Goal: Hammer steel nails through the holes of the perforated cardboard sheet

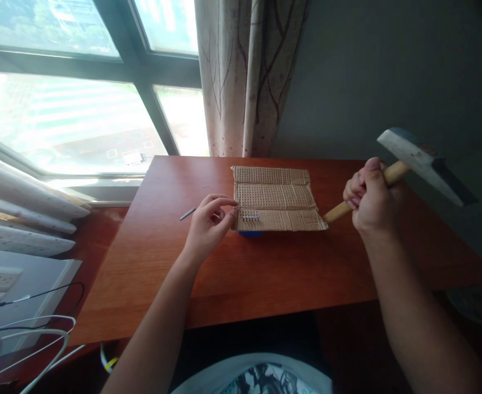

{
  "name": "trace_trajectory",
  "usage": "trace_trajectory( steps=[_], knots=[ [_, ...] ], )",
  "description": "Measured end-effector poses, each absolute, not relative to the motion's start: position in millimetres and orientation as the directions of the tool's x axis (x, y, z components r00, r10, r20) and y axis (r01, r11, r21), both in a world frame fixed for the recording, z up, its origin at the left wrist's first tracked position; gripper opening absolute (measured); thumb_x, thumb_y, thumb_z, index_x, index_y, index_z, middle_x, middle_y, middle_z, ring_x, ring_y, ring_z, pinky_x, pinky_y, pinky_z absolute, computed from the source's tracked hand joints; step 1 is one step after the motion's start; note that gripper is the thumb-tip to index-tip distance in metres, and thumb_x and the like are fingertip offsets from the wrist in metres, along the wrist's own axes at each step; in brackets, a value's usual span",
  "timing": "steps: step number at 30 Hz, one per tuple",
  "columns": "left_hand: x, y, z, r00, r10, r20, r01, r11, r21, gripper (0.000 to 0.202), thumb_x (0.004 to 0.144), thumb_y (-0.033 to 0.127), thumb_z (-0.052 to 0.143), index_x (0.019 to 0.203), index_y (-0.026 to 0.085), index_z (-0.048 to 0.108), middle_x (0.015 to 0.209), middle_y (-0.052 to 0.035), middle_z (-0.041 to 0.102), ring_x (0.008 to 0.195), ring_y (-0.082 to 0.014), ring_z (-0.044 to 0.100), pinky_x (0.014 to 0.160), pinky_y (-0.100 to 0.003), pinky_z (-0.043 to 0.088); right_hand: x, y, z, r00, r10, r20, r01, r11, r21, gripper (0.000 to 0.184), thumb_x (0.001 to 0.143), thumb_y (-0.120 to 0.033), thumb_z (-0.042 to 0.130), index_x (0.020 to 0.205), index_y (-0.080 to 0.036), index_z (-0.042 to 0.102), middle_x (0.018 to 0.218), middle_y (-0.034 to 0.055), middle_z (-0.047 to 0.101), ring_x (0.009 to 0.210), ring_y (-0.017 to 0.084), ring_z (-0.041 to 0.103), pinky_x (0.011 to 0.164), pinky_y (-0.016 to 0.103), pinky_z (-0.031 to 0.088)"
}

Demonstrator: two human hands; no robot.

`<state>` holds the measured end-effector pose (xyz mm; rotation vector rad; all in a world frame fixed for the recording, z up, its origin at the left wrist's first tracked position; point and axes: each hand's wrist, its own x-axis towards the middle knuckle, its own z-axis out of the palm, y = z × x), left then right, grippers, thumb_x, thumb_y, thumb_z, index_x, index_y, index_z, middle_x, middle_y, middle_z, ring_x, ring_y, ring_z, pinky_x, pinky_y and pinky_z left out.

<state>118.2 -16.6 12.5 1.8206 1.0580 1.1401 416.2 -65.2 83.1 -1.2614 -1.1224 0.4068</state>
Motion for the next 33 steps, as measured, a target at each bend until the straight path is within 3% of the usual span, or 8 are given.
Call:
trace_trajectory(
  steps=[4,7,10,13,16,33],
  knots=[
    [94,-4,12,0.161,0.902,0.401,0.520,-0.423,0.742,0.019,0.085,0.026,0.064,0.100,0.020,0.073,0.105,-0.0061,0.067,0.062,-0.0100,0.056,0.059,-0.025,0.045,419,-66,83,0.445,0.778,0.444,0.292,0.343,-0.893,0.051,0.089,-0.065,0.056,0.061,-0.029,0.034,0.047,-0.0058,0.024,0.039,0.013,0.022,0.042,0.034,0.016],
    [66,9,8,0.004,0.896,0.444,0.799,-0.270,0.538,0.018,0.083,0.023,0.063,0.096,0.023,0.075,0.085,-0.0037,0.069,0.066,-0.0165,0.060,0.063,-0.029,0.043,419,-66,84,0.489,0.781,0.389,0.245,0.306,-0.920,0.049,0.089,-0.060,0.060,0.060,-0.028,0.036,0.049,-0.0060,0.027,0.040,0.013,0.025,0.042,0.033,0.019],
    [50,15,6,-0.044,0.947,0.318,0.903,-0.099,0.418,0.018,0.082,0.030,0.064,0.094,0.024,0.076,0.079,-0.0052,0.071,0.071,-0.0232,0.063,0.063,-0.032,0.043,422,-63,82,0.509,0.781,0.361,0.174,0.317,-0.932,0.051,0.086,-0.058,0.066,0.058,-0.027,0.037,0.051,-0.0057,0.031,0.042,0.011,0.032,0.042,0.032,0.024],
    [50,14,9,-0.064,0.991,0.119,0.951,0.025,0.308,0.026,0.086,0.036,0.058,0.100,0.025,0.076,0.096,-0.0086,0.075,0.086,-0.0293,0.067,0.069,-0.035,0.047,425,-57,78,0.519,0.759,0.393,0.102,0.402,-0.910,0.057,0.082,-0.060,0.070,0.055,-0.025,0.034,0.047,-0.0068,0.028,0.037,0.009,0.027,0.037,0.031,0.017],
    [55,11,12,-0.082,0.996,0.020,0.967,0.074,0.245,0.031,0.086,0.039,0.056,0.105,0.025,0.076,0.109,-0.0110,0.075,0.096,-0.0331,0.067,0.074,-0.039,0.050,426,-53,75,0.497,0.765,0.409,0.068,0.436,-0.897,0.057,0.081,-0.057,0.072,0.054,-0.025,0.034,0.043,-0.0080,0.026,0.033,0.007,0.021,0.034,0.031,0.009],
    [58,11,10,-0.019,1.000,-0.021,0.992,0.021,0.127,0.033,0.088,0.040,0.050,0.101,0.026,0.078,0.107,-0.0118,0.076,0.095,-0.0337,0.069,0.071,-0.038,0.050,420,-49,69,0.460,0.769,0.445,0.109,0.448,-0.887,0.056,0.088,-0.049,0.069,0.052,-0.023,0.035,0.043,-0.0071,0.027,0.033,0.005,0.023,0.033,0.027,0.010]
  ],
)
